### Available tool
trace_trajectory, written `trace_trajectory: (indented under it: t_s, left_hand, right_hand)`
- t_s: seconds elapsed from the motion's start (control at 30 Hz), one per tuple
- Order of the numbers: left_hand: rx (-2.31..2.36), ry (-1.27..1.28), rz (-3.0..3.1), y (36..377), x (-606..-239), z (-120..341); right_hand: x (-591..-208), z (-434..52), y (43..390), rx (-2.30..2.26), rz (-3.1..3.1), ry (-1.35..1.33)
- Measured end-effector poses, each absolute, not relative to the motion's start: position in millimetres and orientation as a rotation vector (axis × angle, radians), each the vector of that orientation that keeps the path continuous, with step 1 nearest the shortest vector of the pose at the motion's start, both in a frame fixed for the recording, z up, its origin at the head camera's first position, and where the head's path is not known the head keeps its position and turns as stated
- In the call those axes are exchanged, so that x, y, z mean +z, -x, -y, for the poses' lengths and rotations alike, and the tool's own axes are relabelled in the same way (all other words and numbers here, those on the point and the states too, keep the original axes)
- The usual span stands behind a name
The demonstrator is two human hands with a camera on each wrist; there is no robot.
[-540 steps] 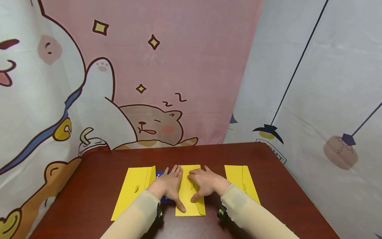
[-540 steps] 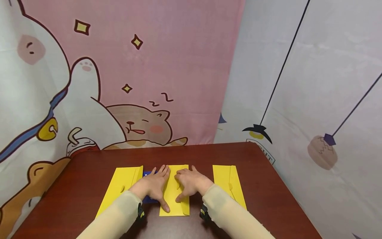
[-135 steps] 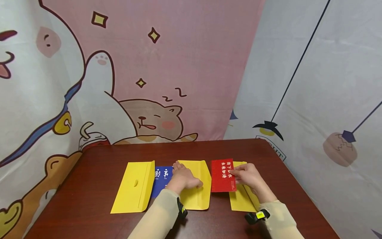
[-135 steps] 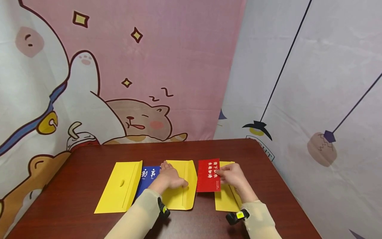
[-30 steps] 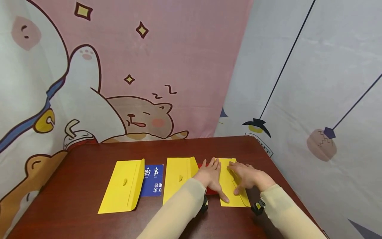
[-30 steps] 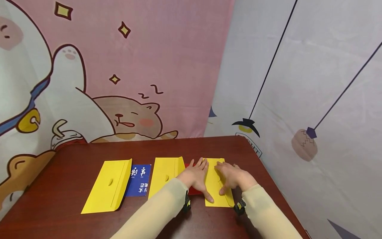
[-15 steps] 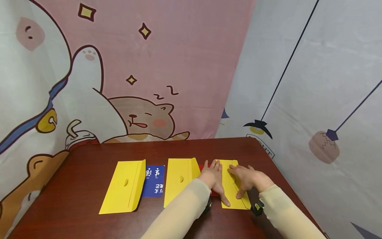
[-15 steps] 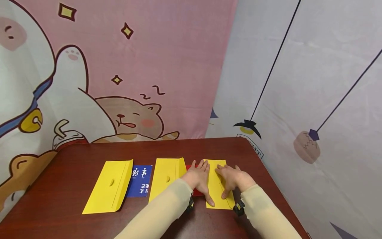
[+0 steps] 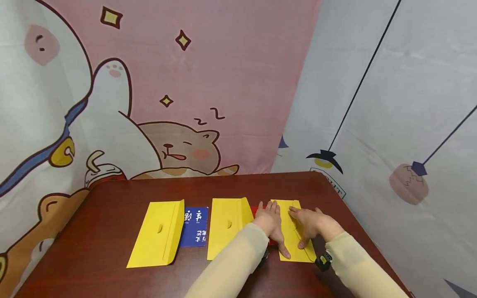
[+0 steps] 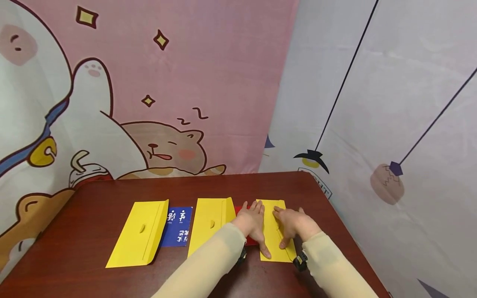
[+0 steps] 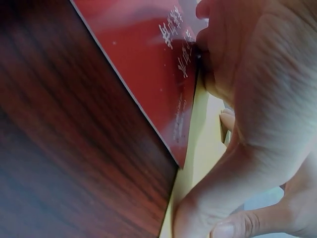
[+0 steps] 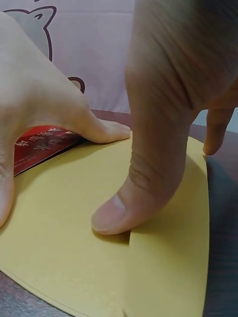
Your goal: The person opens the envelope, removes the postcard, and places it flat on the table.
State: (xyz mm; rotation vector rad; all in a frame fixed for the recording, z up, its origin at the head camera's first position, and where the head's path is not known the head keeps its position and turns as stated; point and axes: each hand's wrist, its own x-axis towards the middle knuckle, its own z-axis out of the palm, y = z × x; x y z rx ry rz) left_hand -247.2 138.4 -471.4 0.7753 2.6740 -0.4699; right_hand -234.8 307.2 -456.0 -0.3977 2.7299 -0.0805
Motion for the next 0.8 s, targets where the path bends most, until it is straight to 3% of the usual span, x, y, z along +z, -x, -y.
trace_trajectory:
  t_s: [0.8]
  left_hand:
    - [-0.463, -0.749, -2.694, 247.7, -472.5, -139.9]
  right_hand:
    - [-448.8, -308.4, 236.4, -0.039, -2.706, 0.429]
